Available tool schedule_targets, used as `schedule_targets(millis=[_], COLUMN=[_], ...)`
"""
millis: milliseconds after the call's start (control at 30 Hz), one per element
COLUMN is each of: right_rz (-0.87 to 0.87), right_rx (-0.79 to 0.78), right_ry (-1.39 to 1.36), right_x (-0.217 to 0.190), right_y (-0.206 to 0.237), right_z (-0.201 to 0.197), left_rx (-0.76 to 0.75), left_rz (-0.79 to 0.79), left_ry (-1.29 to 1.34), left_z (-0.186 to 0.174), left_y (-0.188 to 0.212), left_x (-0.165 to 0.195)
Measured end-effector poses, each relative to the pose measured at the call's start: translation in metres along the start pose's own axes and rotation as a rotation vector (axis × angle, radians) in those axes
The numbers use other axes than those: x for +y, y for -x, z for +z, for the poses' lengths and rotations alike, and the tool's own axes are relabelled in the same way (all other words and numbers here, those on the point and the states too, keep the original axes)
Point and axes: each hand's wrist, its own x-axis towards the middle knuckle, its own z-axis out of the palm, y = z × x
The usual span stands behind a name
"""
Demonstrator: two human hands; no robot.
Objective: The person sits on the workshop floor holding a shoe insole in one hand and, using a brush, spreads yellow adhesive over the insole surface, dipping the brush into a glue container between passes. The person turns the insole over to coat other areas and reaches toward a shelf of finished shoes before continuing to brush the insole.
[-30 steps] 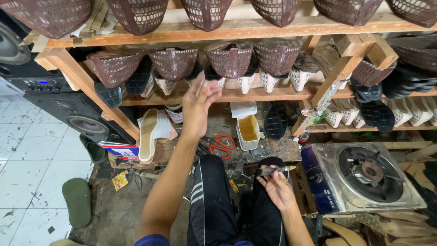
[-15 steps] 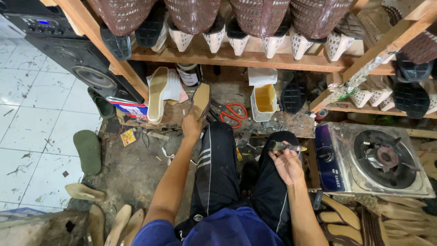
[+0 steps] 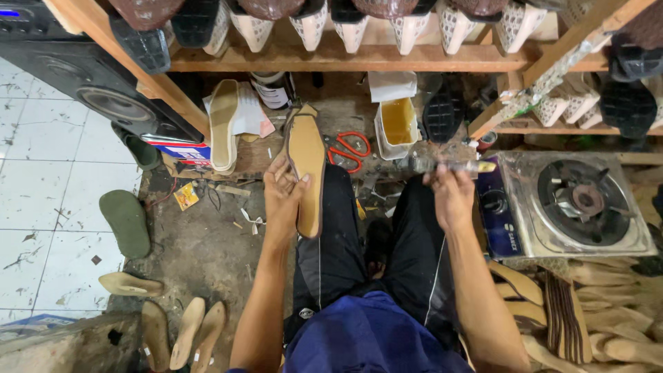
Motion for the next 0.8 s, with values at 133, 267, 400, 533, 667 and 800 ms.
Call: schedule_targets(millis=[133, 267, 400, 533, 667, 800], right_rz=[-0.329, -0.720, -0.668, -0.668, -0.814, -0.643], right_rx=[-0.029, -0.330, -0.375, -0.417, -0.288, -0.405], right_ry=[0.777, 1.288, 1.506, 1.590, 1.469, 1.531], right_x=[-0.035, -0.041, -0.025, -0.027, -0.048, -0.067], right_y=[-0.046, -0.077, -0.089, -0.091, -0.078, -0.059], right_z=[0.030, 0.053, 0.066, 0.066, 0.060, 0.066], left_rx=[-0.242, -0.220, -0.259, -0.248, -0.197, -0.284], left_rz=[-0.153, -0.307, -0.254, -0.261, -0.275, -0.259], left_ry=[0.357, 0.922, 0.968, 0.973, 0.973, 0.857], left_z=[0.019, 0.045, 0.051, 0.046, 0.045, 0.056], left_y=[0.056, 0.093, 0.110, 0.113, 0.110, 0.102], left_x=[0.047, 0.069, 0.074, 0.075, 0.079, 0.085])
